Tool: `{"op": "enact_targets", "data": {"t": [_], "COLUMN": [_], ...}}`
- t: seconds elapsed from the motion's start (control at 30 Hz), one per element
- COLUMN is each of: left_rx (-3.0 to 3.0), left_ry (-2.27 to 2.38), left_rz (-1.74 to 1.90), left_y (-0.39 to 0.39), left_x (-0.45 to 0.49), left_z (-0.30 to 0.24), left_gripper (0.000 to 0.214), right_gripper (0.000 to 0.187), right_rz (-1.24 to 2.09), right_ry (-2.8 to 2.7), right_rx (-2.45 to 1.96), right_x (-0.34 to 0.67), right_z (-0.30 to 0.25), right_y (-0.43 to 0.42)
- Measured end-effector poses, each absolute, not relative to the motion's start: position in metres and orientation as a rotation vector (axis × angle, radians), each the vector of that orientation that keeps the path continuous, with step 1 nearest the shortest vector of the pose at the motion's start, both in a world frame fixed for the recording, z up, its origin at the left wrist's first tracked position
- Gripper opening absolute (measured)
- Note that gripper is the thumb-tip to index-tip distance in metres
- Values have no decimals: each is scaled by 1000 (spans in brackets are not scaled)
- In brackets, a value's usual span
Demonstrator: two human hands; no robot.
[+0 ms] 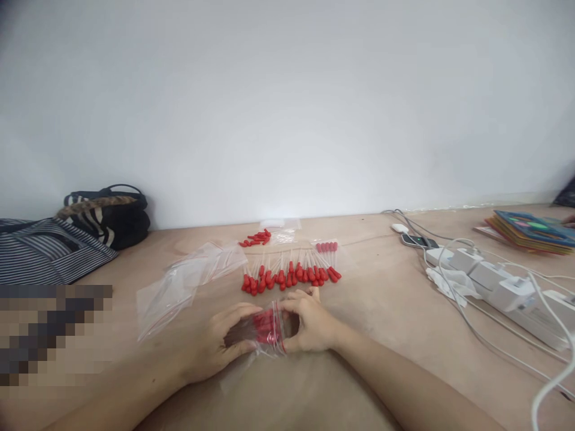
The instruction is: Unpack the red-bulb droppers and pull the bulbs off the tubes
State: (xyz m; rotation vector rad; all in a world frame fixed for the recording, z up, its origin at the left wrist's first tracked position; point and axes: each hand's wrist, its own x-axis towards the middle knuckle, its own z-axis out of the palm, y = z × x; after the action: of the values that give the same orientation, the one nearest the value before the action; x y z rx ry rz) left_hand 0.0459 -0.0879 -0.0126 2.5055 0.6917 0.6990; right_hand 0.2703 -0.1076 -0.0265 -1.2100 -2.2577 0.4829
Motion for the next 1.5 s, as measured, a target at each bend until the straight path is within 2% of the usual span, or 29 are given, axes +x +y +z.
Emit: {"op": "enact_targets", "data": {"t": [0.13,0.27,0.33,0.5,0.6,0.67,0.8,1.03,1.17,1.37,1.5], "left_rx": [2521,2518,2521,2564,2580,2576,2553,2544,2514,2486,2463], "left_ry": [724,726,721,717,689,678,713,727,729,763,793], "left_rz": [758,797,805,757,738,731,712,725,718,709,660], "left_y": [-87,-85,-85,-87,-87,-86,-85,-86,-86,-85,-86], "left_x": [45,44,45,44,43,41,40,41,40,37,37], "left_z": [-18,-21,-21,-21,-22,-22,-21,-20,-20,-18,-15], "left_gripper": [32,30,30,30,31,29,22,22,22,21,22], "right_gripper": [43,55,54,19,6,10,30,16,6,16,24], "right_rz": [537,534,509,503,476,442,438,514,619,1020,1017], "right_ry": [-2229,-2253,-2272,-2193,-2192,-2207,-2249,-2211,-2151,-1843,-1465], "right_rx": [-1173,-1148,-1132,-1139,-1127,-1098,-1072,-1115,-995,-971,-1060], "right_x": [269,269,267,262,265,268,267,257,265,299,330], "right_z": [-26,-29,-30,-29,-26,-24,-23,-22,-19,-21,-19], "right_y": [-109,-107,-108,-109,-110,-111,-112,-115,-113,-99,-83]}}
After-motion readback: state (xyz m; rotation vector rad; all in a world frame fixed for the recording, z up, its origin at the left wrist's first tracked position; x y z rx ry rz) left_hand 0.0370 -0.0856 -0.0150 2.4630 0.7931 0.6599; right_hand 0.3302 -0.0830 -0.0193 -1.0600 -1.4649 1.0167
